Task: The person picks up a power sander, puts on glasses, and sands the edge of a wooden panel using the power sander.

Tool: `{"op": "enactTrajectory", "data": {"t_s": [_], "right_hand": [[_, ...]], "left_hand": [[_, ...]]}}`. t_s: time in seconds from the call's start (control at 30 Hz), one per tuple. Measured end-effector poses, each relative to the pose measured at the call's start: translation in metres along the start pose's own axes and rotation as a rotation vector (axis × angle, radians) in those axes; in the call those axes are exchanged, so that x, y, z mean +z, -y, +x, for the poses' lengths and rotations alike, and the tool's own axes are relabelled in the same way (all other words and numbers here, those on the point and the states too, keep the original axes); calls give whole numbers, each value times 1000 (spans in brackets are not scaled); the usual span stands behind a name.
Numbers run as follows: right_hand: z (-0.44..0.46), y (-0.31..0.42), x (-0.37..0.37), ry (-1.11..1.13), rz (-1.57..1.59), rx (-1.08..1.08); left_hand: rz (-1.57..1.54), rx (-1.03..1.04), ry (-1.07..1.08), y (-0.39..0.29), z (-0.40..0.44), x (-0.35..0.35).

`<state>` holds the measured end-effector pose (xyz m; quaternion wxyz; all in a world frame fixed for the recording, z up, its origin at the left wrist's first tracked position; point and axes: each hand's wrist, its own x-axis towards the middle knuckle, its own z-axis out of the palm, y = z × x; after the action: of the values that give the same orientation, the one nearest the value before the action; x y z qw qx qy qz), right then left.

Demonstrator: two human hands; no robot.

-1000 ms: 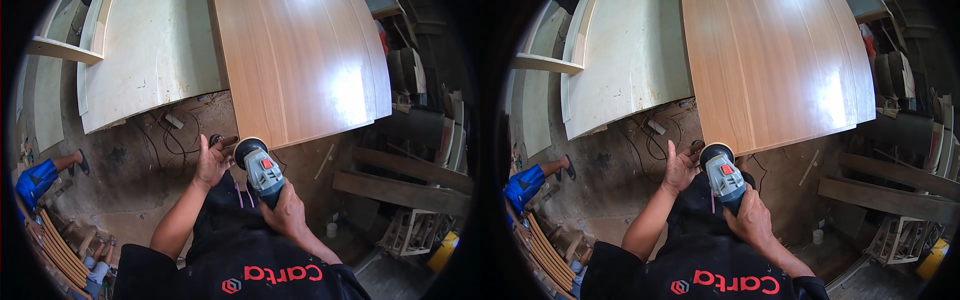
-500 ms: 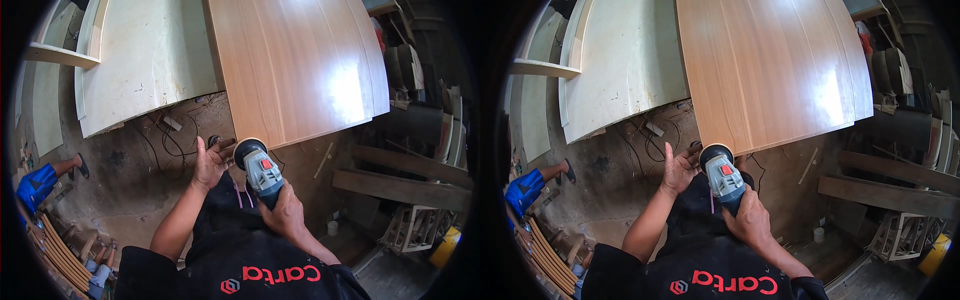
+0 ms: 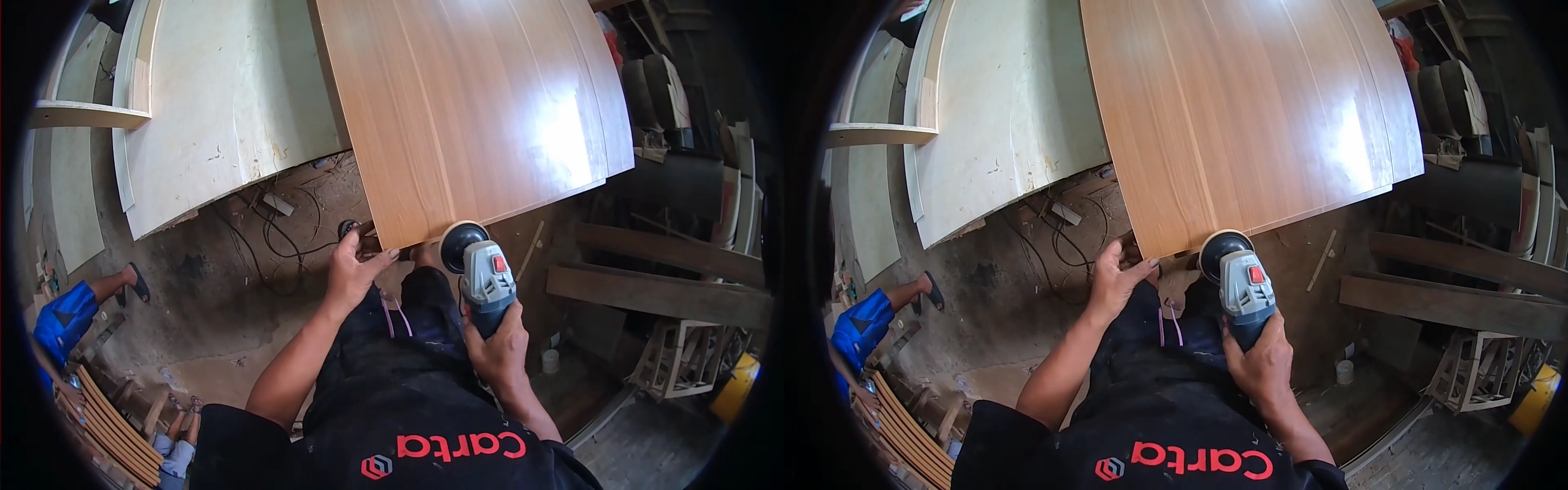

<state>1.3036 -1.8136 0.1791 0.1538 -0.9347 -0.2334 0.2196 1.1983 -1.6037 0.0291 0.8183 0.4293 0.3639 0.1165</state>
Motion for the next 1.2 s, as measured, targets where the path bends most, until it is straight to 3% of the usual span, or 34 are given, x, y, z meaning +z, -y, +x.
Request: {"op": "enactTrajectory", "data": {"t_s": [0.03,0.23,0.4,0.57,0.77,1.03,1.2], "right_hand": [[0,0,-2,-12,9,11],[-3,4,-1,52,-3,4],[-2,4,4,85,17,-83],[3,2,3,100,-1,-108],[-11,3,24,100,45,-100],[-27,38,53,-16,154,40],[-36,53,64,-54,173,105]], "left_hand": [[184,68,-30,-5,0,4],[274,-55,6,-29,-2,-1],[199,96,31,-9,2,-14],[233,-58,67,3,13,-38],[97,-143,-100,-39,45,-19],[311,-114,151,-63,70,-37],[285,-156,234,-61,82,-46]]}}
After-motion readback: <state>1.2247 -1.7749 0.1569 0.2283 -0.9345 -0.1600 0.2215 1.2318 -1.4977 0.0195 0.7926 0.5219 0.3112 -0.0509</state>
